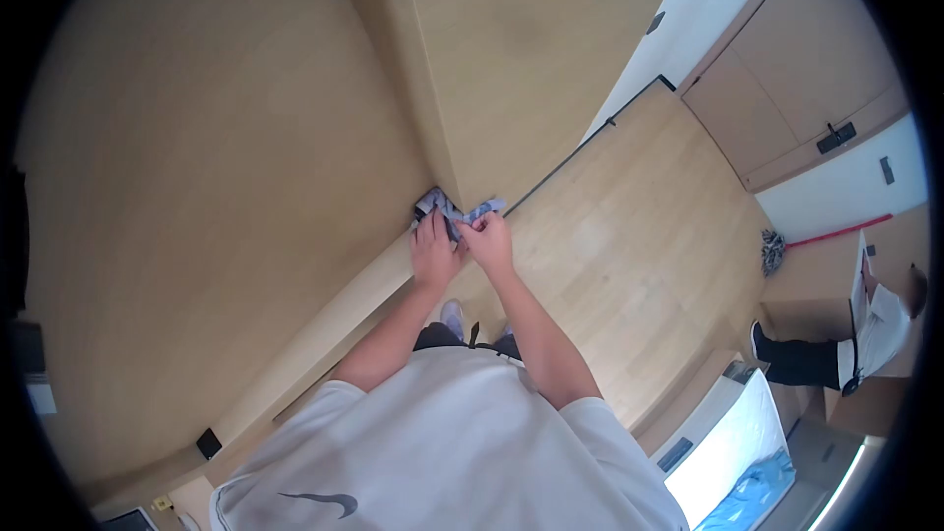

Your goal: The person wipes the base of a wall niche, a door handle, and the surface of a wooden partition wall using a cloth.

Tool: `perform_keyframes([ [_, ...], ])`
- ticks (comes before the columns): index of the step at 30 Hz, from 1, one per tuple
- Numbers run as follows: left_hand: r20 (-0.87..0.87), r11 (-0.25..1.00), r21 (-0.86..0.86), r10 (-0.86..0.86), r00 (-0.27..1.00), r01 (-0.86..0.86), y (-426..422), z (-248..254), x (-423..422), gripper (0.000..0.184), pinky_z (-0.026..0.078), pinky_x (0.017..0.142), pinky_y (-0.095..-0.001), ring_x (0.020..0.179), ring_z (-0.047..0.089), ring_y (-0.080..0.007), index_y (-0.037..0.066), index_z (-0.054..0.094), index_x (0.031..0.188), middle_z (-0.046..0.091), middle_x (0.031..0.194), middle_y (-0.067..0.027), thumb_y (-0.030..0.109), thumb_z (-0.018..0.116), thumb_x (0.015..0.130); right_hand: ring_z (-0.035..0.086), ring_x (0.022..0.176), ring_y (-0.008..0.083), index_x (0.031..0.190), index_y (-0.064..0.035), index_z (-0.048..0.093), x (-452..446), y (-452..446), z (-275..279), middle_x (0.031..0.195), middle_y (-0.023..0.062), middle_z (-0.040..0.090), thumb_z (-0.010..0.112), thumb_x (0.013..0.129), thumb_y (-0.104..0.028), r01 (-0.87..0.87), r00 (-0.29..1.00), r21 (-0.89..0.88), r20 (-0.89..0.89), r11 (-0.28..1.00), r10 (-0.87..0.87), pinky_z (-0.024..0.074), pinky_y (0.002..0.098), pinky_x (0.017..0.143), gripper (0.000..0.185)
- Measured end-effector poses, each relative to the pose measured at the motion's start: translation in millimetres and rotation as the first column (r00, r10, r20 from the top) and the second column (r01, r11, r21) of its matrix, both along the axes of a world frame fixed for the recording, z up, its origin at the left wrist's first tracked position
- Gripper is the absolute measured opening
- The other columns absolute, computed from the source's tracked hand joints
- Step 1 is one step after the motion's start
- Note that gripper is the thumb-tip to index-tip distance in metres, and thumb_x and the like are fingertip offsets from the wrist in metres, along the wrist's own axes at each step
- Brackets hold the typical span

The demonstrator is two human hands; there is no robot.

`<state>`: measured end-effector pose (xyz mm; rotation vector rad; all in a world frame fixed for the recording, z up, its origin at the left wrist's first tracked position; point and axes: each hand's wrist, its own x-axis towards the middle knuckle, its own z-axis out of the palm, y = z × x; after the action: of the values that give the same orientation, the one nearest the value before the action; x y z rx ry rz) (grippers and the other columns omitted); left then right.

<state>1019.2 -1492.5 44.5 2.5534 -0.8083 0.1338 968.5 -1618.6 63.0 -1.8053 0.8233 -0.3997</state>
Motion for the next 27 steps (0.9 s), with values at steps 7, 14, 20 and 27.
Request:
perform_keyframes([
  [7, 0.085, 0.975, 0.197, -0.120, 0.989, 0.101, 17, 7, 1, 0.076, 0.042, 0.105, -0.0445, 0.127, 0.054, -0.0254, 0.002, 0.055, 0.139, 0.059, 0.137, -0.0108, 0.039, 0.081, 0.078, 0.058, 0.060, 0.0162, 0.074, -0.0054, 0.061, 4, -5, -55, 0.065, 0.0045, 0.061, 0.085, 0.082, -0.042, -0.024, 0.988, 0.294, -0.138, 0.955, 0.067, 0.0500, 0.0340, 0.057, 0.045],
  [14, 0.009, 0.938, 0.298, -0.185, 0.983, 0.174, 41, 27, 9, 0.081, 0.042, 0.106, -0.0459, 0.129, 0.053, -0.0241, 0.010, 0.054, 0.143, 0.056, 0.141, -0.0064, 0.040, 0.084, 0.075, 0.061, 0.066, 0.0160, 0.100, -0.0055, 0.072, 3, 10, -52, 0.074, 0.0010, 0.061, 0.083, 0.083, -0.046, 0.056, 0.959, 0.600, -0.256, 0.798, 0.125, 0.0551, 0.0331, 0.061, 0.045],
  [20, -0.138, 0.929, 0.335, -0.116, 0.984, 0.157, 58, 57, -3, 0.090, 0.040, 0.109, -0.0469, 0.134, 0.049, -0.0274, 0.010, 0.045, 0.152, 0.051, 0.149, -0.0088, 0.048, 0.080, 0.079, 0.067, 0.076, 0.0181, 0.107, -0.0058, 0.076, -2, 20, -88, 0.081, 0.0032, 0.069, 0.077, 0.087, -0.048, -0.182, 0.943, 0.471, -0.166, 0.863, 0.289, 0.0542, 0.0350, 0.064, 0.047],
  [27, -0.221, 0.974, 0.201, -0.060, 0.974, 0.106, 39, 39, -2, 0.087, 0.038, 0.115, -0.0465, 0.139, 0.046, -0.0318, 0.004, 0.041, 0.156, 0.045, 0.159, -0.0128, 0.044, 0.072, 0.085, 0.072, 0.070, 0.0335, 0.093, -0.0011, 0.074, -6, 21, -40, 0.078, 0.0185, 0.073, 0.069, 0.091, -0.051, -0.151, 0.955, 0.002, -0.258, 0.989, 0.146, 0.0534, 0.0459, 0.067, 0.050],
])
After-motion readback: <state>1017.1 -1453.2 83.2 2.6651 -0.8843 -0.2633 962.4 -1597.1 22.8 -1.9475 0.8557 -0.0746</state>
